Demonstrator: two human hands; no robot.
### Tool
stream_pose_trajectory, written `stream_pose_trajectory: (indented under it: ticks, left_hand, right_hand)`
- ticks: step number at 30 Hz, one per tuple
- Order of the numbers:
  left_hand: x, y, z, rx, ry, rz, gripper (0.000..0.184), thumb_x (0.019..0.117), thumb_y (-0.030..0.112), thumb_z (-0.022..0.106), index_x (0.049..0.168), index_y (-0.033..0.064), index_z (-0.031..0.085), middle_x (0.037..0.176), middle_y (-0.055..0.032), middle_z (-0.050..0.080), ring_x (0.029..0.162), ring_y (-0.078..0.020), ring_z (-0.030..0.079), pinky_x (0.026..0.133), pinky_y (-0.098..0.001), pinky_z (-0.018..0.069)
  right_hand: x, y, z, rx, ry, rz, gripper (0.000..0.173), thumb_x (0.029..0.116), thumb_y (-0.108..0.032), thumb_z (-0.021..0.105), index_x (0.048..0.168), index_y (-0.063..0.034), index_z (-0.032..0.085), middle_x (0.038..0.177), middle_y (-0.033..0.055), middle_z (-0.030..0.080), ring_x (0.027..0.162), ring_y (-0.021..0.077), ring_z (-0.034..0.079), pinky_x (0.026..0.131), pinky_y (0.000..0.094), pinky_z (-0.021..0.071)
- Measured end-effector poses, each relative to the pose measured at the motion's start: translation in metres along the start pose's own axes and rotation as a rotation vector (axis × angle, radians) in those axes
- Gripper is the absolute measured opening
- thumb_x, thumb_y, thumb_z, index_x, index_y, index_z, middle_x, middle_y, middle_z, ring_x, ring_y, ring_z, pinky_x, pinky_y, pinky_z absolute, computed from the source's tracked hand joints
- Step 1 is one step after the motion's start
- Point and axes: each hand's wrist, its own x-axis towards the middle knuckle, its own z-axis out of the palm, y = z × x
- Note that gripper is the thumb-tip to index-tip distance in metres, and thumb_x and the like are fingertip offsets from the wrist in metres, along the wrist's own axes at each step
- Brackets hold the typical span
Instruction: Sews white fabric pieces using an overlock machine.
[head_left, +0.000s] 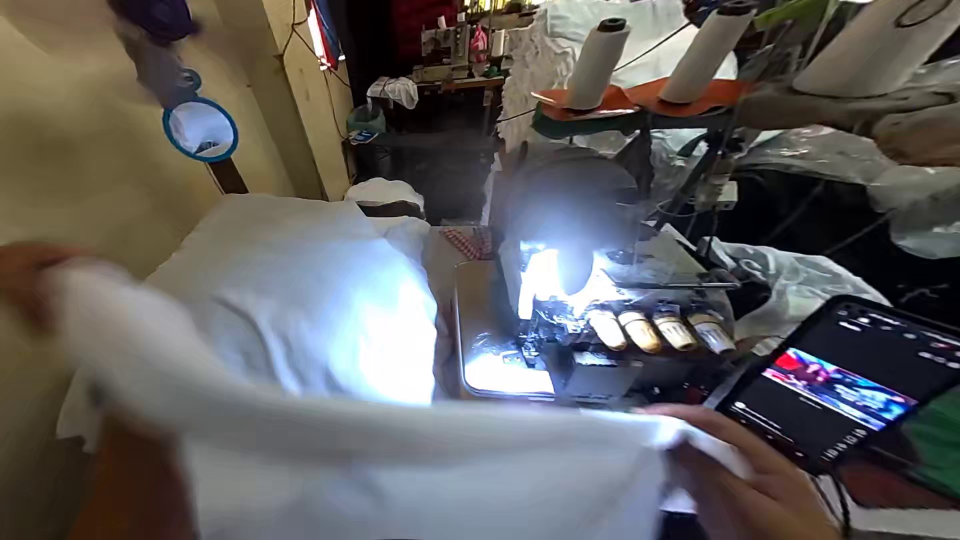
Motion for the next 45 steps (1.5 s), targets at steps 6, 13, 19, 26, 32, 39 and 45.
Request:
stream_pose_trajectory:
  ticks: [6,13,19,26,32,39,45]
  left_hand:
    - [0.017,-0.012,0.173,0.42,-0.706,0.043,0.048,0.092,0.008,0.071,0.138,0.0018,0.059,0.145,-0.0332,0.047,0.133,-0.0576,0.043,0.107,-0.0747,0.0346]
    - [-0.193,0.085,0.198,-0.147,-0.802,0.268,0.03,0.096,0.012,0.056,0.117,0.0158,0.077,0.122,-0.0016,0.074,0.111,-0.0181,0.07,0.093,-0.0438,0.0569]
    - [-0.194,0.085,0.197,0.152,-0.657,0.144,0.033,0.096,0.024,0.051,0.113,0.0252,0.079,0.116,-0.0002,0.074,0.11,-0.0234,0.068,0.094,-0.0499,0.0509]
    - [-0.184,0.092,0.216,0.315,-0.723,0.061,0.04,0.0942,0.028,0.052,0.126,0.0221,0.074,0.124,-0.0071,0.07,0.117,-0.0346,0.064,0.096,-0.0625,0.0471]
    - [-0.196,0.1,0.208,0.162,-0.628,0.13,0.039,0.1005,0.028,0.05,0.122,0.0064,0.074,0.122,-0.0192,0.071,0.114,-0.0422,0.065,0.099,-0.0636,0.0444]
    - [-0.213,0.098,0.197,0.096,-0.693,0.175,0.037,0.1023,0.028,0.053,0.12,0.0036,0.074,0.121,-0.0206,0.071,0.114,-0.0415,0.066,0.103,-0.0624,0.0416]
    - [-0.223,0.097,0.196,0.128,-0.706,0.181,0.04,0.0995,0.027,0.056,0.127,0.0012,0.069,0.129,-0.0246,0.067,0.125,-0.0484,0.059,0.111,-0.0671,0.033]
  right_hand:
    - [0.023,0.051,0.057,0.118,0.252,0.439,0.03,0.1001,-0.003,0.052,0.129,0.0015,0.055,0.108,0.0094,0.072,0.087,0.0141,0.072,0.071,0.0311,0.0622]
    - [0.007,0.065,0.079,0.191,0.332,0.494,0.039,0.0961,-0.011,0.064,0.129,0.0022,0.048,0.102,0.0104,0.067,0.084,0.0166,0.071,0.069,0.0351,0.0634]
    - [-0.031,0.072,0.114,0.37,0.08,0.621,0.058,0.0884,0.004,0.068,0.135,0.0032,0.035,0.104,0.0105,0.073,0.091,0.0178,0.075,0.082,0.0364,0.0631]
    - [-0.037,0.081,0.117,0.0,-0.138,0.544,0.036,0.0917,-0.014,0.067,0.122,0.0055,0.061,0.083,0.0056,0.066,0.072,0.0128,0.062,0.068,0.0328,0.054]
    - [-0.043,0.066,0.091,-0.042,-0.345,0.383,0.022,0.0971,-0.01,0.062,0.089,0.0106,0.067,0.082,0.0201,0.063,0.077,0.0266,0.061,0.072,0.0429,0.0497]
    - [-0.088,0.061,0.027,-0.265,-0.36,0.368,0.022,0.1022,-0.009,0.057,0.113,0.0061,0.071,0.111,0.0217,0.071,0.107,0.0313,0.069,0.098,0.0466,0.053]
    - [-0.11,0.052,-0.055,-0.807,-0.083,0.365,0.027,0.1033,-0.02,0.058,0.123,-0.0063,0.071,0.111,0.0135,0.072,0.096,0.0267,0.072,0.087,0.0442,0.059]
